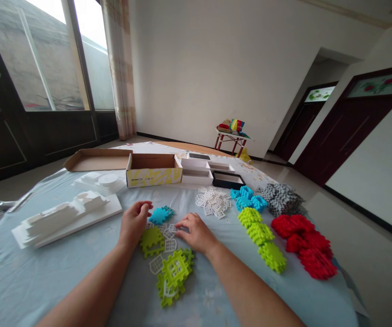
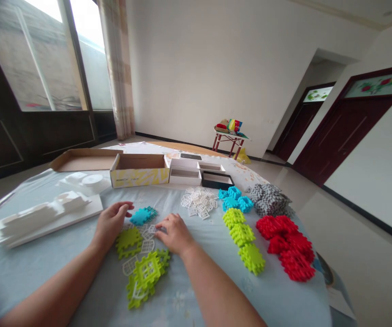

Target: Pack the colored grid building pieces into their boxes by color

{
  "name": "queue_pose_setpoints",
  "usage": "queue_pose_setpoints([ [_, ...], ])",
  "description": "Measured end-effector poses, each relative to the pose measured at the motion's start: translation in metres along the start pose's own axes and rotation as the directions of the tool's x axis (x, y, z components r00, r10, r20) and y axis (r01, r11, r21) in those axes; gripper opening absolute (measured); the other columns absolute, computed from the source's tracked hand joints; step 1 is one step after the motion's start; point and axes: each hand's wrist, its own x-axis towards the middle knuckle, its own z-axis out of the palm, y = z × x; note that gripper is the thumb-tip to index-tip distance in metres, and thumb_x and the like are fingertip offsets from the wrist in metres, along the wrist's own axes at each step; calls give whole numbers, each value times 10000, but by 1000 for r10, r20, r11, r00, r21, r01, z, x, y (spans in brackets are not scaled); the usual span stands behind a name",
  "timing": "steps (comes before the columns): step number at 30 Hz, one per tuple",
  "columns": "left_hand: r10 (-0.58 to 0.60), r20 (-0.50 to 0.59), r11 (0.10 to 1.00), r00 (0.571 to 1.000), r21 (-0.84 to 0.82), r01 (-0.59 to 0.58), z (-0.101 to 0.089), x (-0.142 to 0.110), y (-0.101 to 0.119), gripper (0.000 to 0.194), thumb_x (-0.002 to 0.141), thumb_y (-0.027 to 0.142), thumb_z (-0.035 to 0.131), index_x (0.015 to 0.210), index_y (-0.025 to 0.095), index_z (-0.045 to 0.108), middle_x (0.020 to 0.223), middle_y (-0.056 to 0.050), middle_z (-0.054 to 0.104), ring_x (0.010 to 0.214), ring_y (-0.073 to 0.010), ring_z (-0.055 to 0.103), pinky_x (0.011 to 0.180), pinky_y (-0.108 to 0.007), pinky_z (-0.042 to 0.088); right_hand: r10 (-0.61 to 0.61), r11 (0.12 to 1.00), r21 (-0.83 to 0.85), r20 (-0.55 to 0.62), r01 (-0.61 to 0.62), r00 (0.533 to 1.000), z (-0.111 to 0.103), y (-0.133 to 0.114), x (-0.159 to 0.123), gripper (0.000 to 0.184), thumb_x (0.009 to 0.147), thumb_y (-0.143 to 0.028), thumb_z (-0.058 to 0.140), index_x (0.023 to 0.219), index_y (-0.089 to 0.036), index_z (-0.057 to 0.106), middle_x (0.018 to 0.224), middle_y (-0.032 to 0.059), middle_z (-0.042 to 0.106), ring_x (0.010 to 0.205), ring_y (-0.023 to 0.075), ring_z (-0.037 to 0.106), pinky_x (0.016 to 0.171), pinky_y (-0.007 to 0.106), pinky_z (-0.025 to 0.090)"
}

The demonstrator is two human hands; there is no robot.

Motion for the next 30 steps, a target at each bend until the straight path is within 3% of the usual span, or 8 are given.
queue_pose_setpoints([
  [5,-8,1,1000,1000,-9,8,-1,0,2,312,681,403,474,796,152,618,712,-48,669,549,-171,604,562,-280,471,-5,1000,10,-167,6,986,-6,2,-4,215,852,-278,482,862,-186,676,802,49,635,819,151,557,777,265,421],
  [10,-5,-11,1000,1000,-13,5,-2,1,0,325,680,412,460,797,153,616,703,-49,671,547,-175,612,573,-287,471,225,961,207,-211,-182,951,-31,26,0,278,822,-358,467,844,-161,662,676,33,645,636,141,580,620,245,456],
  [12,-4,-14,1000,1000,-8,4,-3,1,0,333,679,419,455,803,155,616,713,-51,676,555,-179,619,583,-290,472,367,904,328,-261,-276,893,-44,41,6,324,795,-388,471,913,-141,645,706,49,660,601,144,577,554,246,463],
  [15,-10,-1,1000,1000,13,10,-7,3,0,349,683,423,448,826,151,613,744,-63,686,582,-187,632,597,-295,476,537,804,500,-375,-324,755,-61,60,12,469,757,-394,481,1129,-114,543,846,93,674,635,155,594,523,254,482],
  [17,-14,36,999,999,37,13,-11,5,0,355,686,423,446,836,148,613,762,-70,690,585,-187,636,585,-291,476,567,782,537,-403,-316,719,-66,65,10,517,740,-389,493,1174,-107,502,867,105,675,650,159,603,532,259,493],
  [24,7,274,963,962,256,-80,-29,15,-4,331,625,482,543,698,178,654,615,-36,669,553,-192,602,539,-266,422,412,846,431,-157,-313,897,-49,43,-27,365,764,-415,496,950,-126,619,751,75,682,592,142,592,577,263,485],
  [30,22,417,877,909,428,-218,-45,16,-1,238,534,462,637,574,229,664,578,-20,645,552,-188,555,545,-258,373,264,915,316,4,-251,965,-43,7,-59,298,809,-359,467,926,-154,650,764,55,688,685,160,615,640,266,480],
])
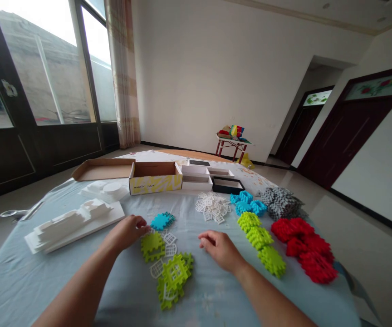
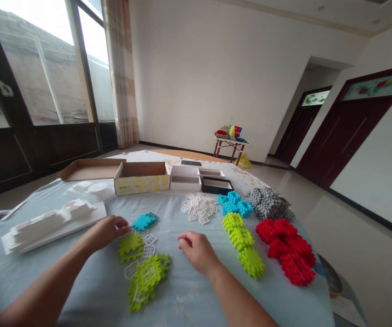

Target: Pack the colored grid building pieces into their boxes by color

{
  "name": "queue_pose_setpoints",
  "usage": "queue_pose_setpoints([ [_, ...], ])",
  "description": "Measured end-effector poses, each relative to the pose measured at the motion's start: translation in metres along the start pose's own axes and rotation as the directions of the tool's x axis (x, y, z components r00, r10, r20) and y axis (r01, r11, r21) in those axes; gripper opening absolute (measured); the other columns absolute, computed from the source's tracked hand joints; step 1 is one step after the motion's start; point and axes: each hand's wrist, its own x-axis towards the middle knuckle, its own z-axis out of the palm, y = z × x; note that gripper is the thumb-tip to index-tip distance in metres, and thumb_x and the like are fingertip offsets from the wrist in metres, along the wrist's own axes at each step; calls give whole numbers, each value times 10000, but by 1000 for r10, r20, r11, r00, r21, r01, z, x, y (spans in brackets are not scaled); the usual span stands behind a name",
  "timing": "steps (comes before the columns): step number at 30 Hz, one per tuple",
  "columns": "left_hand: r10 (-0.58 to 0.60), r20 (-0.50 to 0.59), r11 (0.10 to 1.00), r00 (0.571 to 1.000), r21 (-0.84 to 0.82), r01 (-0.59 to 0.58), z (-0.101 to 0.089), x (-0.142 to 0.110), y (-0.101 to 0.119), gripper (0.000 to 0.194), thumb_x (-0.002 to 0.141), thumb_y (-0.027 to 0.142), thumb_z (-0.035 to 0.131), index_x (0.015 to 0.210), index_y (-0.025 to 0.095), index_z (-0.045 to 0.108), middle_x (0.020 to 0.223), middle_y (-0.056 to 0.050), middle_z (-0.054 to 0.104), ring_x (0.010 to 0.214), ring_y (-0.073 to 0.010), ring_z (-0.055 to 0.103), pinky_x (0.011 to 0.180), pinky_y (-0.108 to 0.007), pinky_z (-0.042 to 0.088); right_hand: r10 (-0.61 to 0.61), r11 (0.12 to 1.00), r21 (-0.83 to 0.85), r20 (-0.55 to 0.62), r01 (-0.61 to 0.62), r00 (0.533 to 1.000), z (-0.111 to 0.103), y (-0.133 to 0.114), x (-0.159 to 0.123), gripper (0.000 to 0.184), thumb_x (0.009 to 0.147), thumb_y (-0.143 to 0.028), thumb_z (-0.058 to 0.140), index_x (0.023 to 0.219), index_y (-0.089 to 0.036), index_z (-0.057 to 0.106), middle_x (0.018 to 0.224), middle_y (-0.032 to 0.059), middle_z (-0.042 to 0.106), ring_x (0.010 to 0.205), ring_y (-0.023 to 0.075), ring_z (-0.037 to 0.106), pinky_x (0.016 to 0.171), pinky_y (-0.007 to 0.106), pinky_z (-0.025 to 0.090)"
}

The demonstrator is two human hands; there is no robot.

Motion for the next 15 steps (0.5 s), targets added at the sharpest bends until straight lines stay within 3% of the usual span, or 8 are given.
queue_pose_setpoints([
  [5,-8,80,998,997,63,3,-6,-4,-2,260,501,471,660,504,214,617,500,4,594,495,-167,512,485,-239,340,-20,999,-40,36,21,999,1,-8,-15,267,804,-343,483,904,-180,668,762,34,688,699,155,612,644,246,465],
  [10,-11,89,997,996,72,5,-12,-8,1,375,550,552,630,474,197,536,425,37,487,441,-124,417,448,-226,273,37,993,117,-32,-33,999,3,7,-13,298,817,-355,468,925,-139,642,774,62,690,660,145,604,602,234,461],
  [15,-63,125,991,990,-112,77,-14,-5,38,407,616,598,558,549,197,581,432,36,510,406,-111,415,421,-221,300,33,989,149,-48,-26,998,5,13,-10,289,824,-345,463,921,-140,642,765,61,687,645,141,603,591,228,460],
])
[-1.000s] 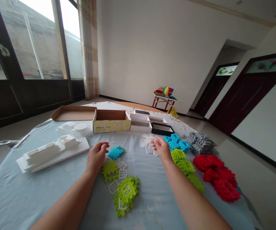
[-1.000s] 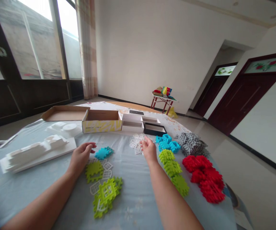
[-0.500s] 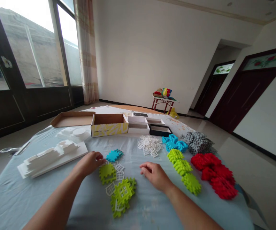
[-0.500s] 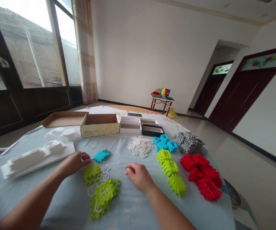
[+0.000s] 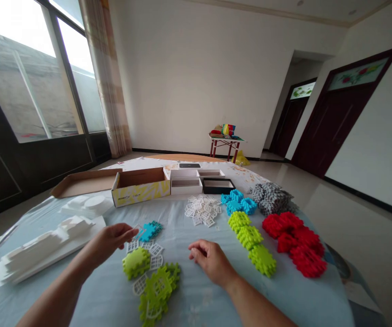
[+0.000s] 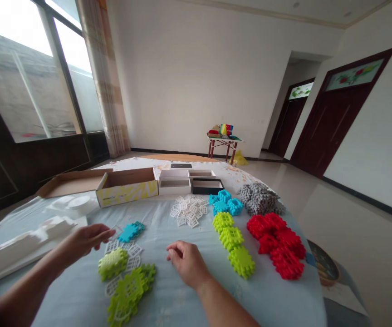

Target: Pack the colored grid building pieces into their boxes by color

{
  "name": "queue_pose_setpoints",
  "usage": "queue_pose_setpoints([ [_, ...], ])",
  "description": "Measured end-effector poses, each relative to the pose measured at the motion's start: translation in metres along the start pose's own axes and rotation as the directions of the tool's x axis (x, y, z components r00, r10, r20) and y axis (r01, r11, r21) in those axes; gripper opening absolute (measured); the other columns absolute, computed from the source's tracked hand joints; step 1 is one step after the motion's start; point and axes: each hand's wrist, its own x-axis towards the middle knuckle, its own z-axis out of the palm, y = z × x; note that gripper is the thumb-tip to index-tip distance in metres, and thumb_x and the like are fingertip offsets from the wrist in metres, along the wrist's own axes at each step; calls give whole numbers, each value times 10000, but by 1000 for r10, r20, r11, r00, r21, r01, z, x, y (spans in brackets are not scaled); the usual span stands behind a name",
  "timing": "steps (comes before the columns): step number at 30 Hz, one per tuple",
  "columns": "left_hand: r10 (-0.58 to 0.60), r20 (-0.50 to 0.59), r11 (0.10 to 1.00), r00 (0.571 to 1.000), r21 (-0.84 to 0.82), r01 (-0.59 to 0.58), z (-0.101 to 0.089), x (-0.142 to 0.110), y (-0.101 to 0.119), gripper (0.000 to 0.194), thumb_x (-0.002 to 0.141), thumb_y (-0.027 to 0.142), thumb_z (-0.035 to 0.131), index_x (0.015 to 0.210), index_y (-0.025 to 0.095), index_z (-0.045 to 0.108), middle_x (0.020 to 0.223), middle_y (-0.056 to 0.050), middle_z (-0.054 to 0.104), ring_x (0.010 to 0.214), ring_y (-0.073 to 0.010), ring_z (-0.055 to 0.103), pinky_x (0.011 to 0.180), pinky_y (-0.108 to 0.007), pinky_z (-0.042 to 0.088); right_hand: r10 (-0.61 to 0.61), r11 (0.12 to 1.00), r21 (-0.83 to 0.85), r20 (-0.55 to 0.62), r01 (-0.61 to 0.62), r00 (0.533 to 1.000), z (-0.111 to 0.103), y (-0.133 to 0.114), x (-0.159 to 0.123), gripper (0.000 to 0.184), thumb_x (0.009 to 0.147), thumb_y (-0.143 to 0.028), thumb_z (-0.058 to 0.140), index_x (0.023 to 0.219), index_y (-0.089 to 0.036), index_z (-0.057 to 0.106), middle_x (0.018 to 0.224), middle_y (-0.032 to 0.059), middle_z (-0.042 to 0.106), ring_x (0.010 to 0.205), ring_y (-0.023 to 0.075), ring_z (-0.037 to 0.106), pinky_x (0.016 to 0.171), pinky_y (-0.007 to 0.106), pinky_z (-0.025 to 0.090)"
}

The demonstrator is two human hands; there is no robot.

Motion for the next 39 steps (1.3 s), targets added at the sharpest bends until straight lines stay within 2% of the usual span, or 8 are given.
queue_pose_setpoints([
  [7,72,191,992,979,-111,-51,65,43,63,307,550,468,677,505,170,615,489,-14,636,384,-109,487,390,-206,318,-68,995,-73,29,70,997,0,-2,1,243,820,-292,470,914,-176,662,763,38,687,710,154,624,658,240,466],
  [11,92,151,984,984,-167,-67,108,72,96,327,586,473,647,589,146,649,591,-61,678,440,-130,550,373,-199,321,-85,995,-56,39,87,996,-1,0,1,230,824,-270,459,897,-185,659,748,24,686,688,143,618,642,230,462],
  [14,114,62,970,992,-220,-98,118,85,114,390,640,490,596,786,134,661,752,-89,696,549,-152,613,385,-194,341,-112,991,-73,37,115,993,-2,1,0,220,823,-254,458,896,-204,659,751,9,686,695,132,617,668,226,457],
  [18,121,-72,970,990,-204,-133,98,86,104,383,656,487,576,818,146,641,732,-69,678,584,-160,615,397,-200,346,-98,994,-50,43,100,994,-3,1,0,219,816,-255,466,905,-201,658,766,11,688,704,132,621,665,221,456],
  [22,77,-152,986,985,-134,-98,57,69,61,350,630,486,600,782,174,648,585,-23,648,552,-167,602,438,-226,388,-90,994,-64,53,93,995,-4,-1,0,225,809,-275,482,910,-192,664,780,23,689,728,147,622,677,231,457],
  [28,5,-106,1000,994,-29,-8,10,25,-1,308,550,486,648,640,193,675,535,-6,652,490,-165,587,508,-261,444,-99,991,-84,56,103,994,-4,-3,-1,245,818,-307,468,897,-189,667,736,29,682,687,149,619,655,238,464],
  [33,2,-54,998,999,57,1,4,6,-23,301,496,485,676,623,213,702,551,-16,665,506,-172,571,497,-254,428,-104,990,-90,52,109,993,-3,-1,-2,240,817,-306,468,895,-192,665,756,35,684,708,158,622,667,246,469],
  [39,29,-51,991,998,131,-22,9,5,-25,281,491,467,675,639,229,698,567,-7,652,519,-167,536,506,-246,388,-116,988,-96,45,120,992,-3,-3,-3,229,810,-286,476,898,-189,664,767,33,682,718,154,621,671,242,466],
])
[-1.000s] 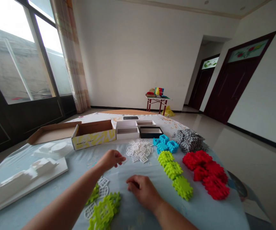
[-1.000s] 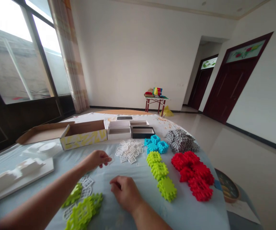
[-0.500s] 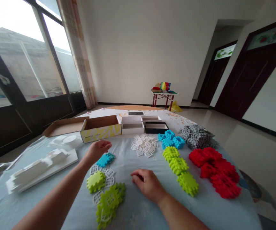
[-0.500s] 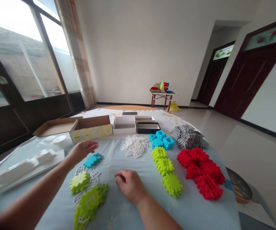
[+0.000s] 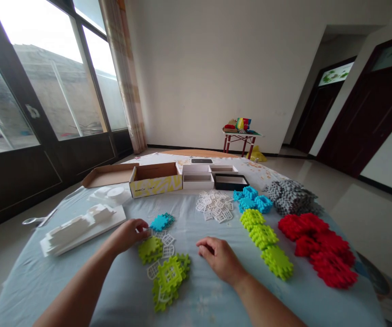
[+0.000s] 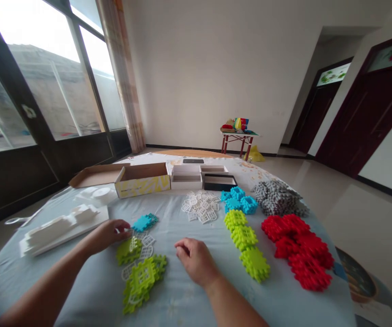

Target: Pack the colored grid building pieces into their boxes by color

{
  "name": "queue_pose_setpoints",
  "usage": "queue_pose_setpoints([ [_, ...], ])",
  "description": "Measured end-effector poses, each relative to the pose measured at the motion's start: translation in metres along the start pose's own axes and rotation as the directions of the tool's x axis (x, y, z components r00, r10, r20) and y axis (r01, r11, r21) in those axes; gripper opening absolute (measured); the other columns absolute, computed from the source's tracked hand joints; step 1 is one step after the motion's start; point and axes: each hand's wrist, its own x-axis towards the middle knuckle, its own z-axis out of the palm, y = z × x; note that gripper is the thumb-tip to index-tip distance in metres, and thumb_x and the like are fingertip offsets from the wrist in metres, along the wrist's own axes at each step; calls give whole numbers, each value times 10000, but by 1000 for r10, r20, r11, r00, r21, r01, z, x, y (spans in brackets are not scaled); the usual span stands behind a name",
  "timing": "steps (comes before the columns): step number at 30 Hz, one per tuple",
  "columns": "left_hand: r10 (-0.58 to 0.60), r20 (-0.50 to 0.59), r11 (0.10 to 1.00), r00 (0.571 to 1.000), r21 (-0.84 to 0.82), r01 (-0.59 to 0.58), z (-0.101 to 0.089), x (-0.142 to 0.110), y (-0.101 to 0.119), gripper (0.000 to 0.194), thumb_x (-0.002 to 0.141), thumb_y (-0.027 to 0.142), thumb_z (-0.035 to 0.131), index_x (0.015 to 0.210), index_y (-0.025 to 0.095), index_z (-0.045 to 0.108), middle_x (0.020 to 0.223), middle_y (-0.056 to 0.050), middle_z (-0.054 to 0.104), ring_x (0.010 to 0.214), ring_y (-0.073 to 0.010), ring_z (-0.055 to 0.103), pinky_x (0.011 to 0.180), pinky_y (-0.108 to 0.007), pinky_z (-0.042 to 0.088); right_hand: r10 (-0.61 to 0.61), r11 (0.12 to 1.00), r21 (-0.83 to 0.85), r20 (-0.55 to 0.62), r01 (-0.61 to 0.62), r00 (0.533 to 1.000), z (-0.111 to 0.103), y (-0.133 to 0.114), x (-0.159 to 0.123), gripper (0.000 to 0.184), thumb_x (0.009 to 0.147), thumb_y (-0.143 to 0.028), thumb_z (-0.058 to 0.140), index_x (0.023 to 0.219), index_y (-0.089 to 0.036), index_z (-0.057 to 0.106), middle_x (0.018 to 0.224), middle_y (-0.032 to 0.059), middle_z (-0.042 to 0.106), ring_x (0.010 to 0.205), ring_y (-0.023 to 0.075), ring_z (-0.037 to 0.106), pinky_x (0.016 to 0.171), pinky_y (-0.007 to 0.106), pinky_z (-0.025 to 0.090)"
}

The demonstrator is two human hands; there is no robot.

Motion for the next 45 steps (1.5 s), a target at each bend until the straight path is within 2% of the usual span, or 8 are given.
queue_pose_setpoints([
  [11,-26,56,997,998,-65,30,-9,-3,-4,339,468,491,709,503,187,563,447,46,498,442,-104,416,441,-211,312,6,1000,-20,-3,-6,1000,1,1,0,232,815,-272,467,907,-189,663,769,32,679,717,145,618,676,230,458],
  [17,-100,124,969,987,-213,125,-17,0,35,469,602,635,573,680,173,573,396,83,407,361,-61,305,367,-176,190,7,999,-47,2,-7,1000,1,-1,2,225,813,-269,476,902,-186,666,771,26,681,726,141,613,668,222,449],
  [20,-33,196,968,980,-236,80,4,14,64,449,585,603,621,644,162,562,430,60,485,373,-59,355,370,-175,214,12,999,-48,1,-12,1000,2,0,4,221,807,-265,487,909,-188,667,787,28,682,734,145,612,671,224,448],
  [26,33,153,969,988,-246,6,70,60,115,386,573,500,703,578,136,577,473,26,560,384,-69,441,382,-194,307,18,1000,-14,10,-18,1000,2,4,3,209,807,-248,482,902,-191,659,787,22,681,733,143,611,686,229,448],
  [31,48,30,953,998,-300,-37,79,78,145,376,823,451,486,998,128,565,852,-54,652,588,-97,590,433,-197,390,2,999,-41,4,-2,1000,2,5,2,204,803,-231,476,891,-202,658,753,8,672,704,133,602,668,225,444],
  [34,53,-20,966,998,-252,-57,65,75,135,399,796,456,489,1009,130,575,868,-71,660,674,-129,619,432,-190,368,8,1000,-25,12,-7,1000,2,6,2,209,801,-234,479,908,-203,657,775,11,675,718,134,604,671,224,446],
  [37,54,-39,986,998,-153,-60,46,62,107,398,748,477,503,939,144,609,750,-41,662,659,-144,607,464,-203,372,15,1000,-13,22,-14,1000,2,6,3,214,800,-246,487,915,-196,659,785,19,678,719,138,608,668,226,450],
  [45,-11,49,981,999,193,1,7,6,38,422,678,576,494,608,174,599,494,19,534,495,-130,482,467,-233,304,8,999,-45,15,-7,1000,1,2,3,226,815,-272,473,901,-186,663,776,31,683,726,142,616,685,224,452],
])
